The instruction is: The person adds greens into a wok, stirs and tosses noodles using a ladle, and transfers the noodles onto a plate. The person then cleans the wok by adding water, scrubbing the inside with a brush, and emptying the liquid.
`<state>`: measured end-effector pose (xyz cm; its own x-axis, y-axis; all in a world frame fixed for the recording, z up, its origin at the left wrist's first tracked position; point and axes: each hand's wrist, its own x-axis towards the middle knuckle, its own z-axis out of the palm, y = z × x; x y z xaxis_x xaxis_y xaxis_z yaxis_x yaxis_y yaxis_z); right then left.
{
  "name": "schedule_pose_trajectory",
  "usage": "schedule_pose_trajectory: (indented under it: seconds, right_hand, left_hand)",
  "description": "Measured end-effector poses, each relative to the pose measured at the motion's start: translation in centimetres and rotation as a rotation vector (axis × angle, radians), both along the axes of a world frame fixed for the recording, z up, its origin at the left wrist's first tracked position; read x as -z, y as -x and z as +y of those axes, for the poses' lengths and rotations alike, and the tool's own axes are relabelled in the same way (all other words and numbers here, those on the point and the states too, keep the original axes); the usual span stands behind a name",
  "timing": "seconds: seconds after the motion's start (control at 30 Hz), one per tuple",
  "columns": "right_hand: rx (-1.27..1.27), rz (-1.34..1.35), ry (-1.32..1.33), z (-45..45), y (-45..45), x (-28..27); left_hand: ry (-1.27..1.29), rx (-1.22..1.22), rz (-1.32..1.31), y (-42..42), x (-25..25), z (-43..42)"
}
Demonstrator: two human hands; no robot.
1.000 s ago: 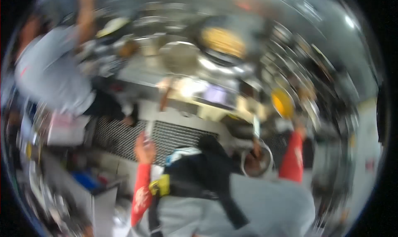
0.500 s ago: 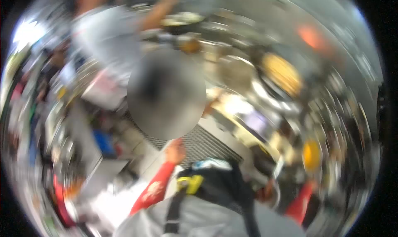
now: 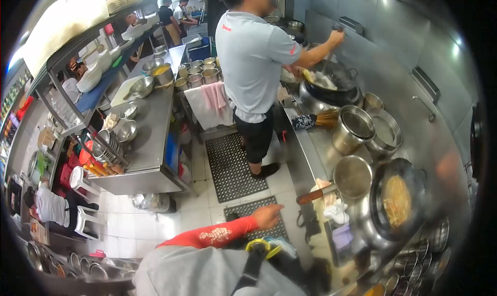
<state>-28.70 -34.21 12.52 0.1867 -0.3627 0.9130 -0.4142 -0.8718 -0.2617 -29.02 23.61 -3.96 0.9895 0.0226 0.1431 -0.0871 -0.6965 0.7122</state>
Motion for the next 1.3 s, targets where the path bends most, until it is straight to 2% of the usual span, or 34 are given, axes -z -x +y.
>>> schedule_pose_trajectory:
  seconds: [0.13, 0.2, 0.27, 0.3, 0.37, 0.47, 0.53, 0.6, 0.63, 0.67, 0.73, 0.8, 0.87, 0.93, 1.07, 1.13, 1.2, 1.3]
  right_hand:
    - [-0.282, -0.165, 0.258, 12.5, -4.8, -5.0]
    - [-0.514, -0.133, 0.218, 18.0, -8.6, -5.0]
    - [-0.810, -0.078, -0.414, 19.2, -14.3, -0.5]
    - [-0.939, -0.030, -0.453, 21.9, -16.3, 0.2]
    - [-1.095, 0.086, -0.510, 29.1, -18.9, -0.4]
    - [-1.326, 0.213, -0.472, 42.1, -22.0, -1.9]
    - [-1.436, 0.409, -0.503, 50.4, -22.5, -3.2]
    - [-1.595, 0.571, -0.305, 59.1, -21.9, -4.7]
    - [-1.657, 0.660, -0.267, 62.9, -22.0, -4.8]
    - [-1.719, 0.750, -0.225, 66.6, -22.1, -4.8]
    - [-1.926, 0.893, -0.213, 75.1, -20.9, -5.9]
    - [-2.104, 0.876, 0.019, 82.5, -20.9, -6.1]
    - [-2.206, 0.827, 0.070, 89.8, -20.8, -5.6]
    - [-2.360, 0.786, -0.076, 97.4, -20.9, -4.7]
    - [-2.450, 0.716, -0.311, 112.8, -24.0, -2.9]
    - [-2.479, 0.644, -0.438, 121.0, -26.8, -3.0]
    - [-2.450, 0.715, -0.630, 129.2, -30.3, -3.7]
    - [-2.426, 0.788, -0.572, 143.4, -37.9, -1.2]
  left_hand:
    - [0.041, -0.052, -0.141, -1.6, 1.3, 5.6]
    - [0.061, -0.131, -0.146, -1.7, 0.5, 9.7]
    - [0.001, -0.216, -0.189, -1.3, -0.7, 14.9]
    - [0.028, -0.275, -0.269, -1.0, -0.1, 17.9]
    - [0.073, -0.437, -0.265, 1.0, -3.5, 23.8]
    - [-0.078, -0.730, -0.496, 5.1, -5.5, 33.1]
    - [-0.297, -0.939, -0.573, 9.4, -8.2, 38.8]
    - [-0.426, -1.178, -0.592, 14.4, -10.2, 43.5]
    - [-0.442, -1.247, -0.636, 16.6, -13.8, 44.9]
    - [-0.415, -1.317, -0.734, 18.9, -15.2, 47.0]
    - [-0.683, -1.508, -0.774, 23.1, -19.2, 50.0]
    - [-0.989, -1.555, -0.954, 24.7, -24.6, 51.6]
    - [-1.117, -1.782, -0.845, 27.0, -27.7, 53.9]
    - [-1.140, -1.827, -0.801, 27.4, -30.1, 56.5]
    - [-1.300, -1.839, -0.721, 27.6, -31.4, 61.7]
    - [-1.628, -1.916, -0.570, 27.6, -31.4, 63.4]
    - [-1.266, -2.034, -0.686, 28.2, -30.6, 64.1]
    - [-1.348, -2.378, -0.513, 27.4, -30.3, 65.3]
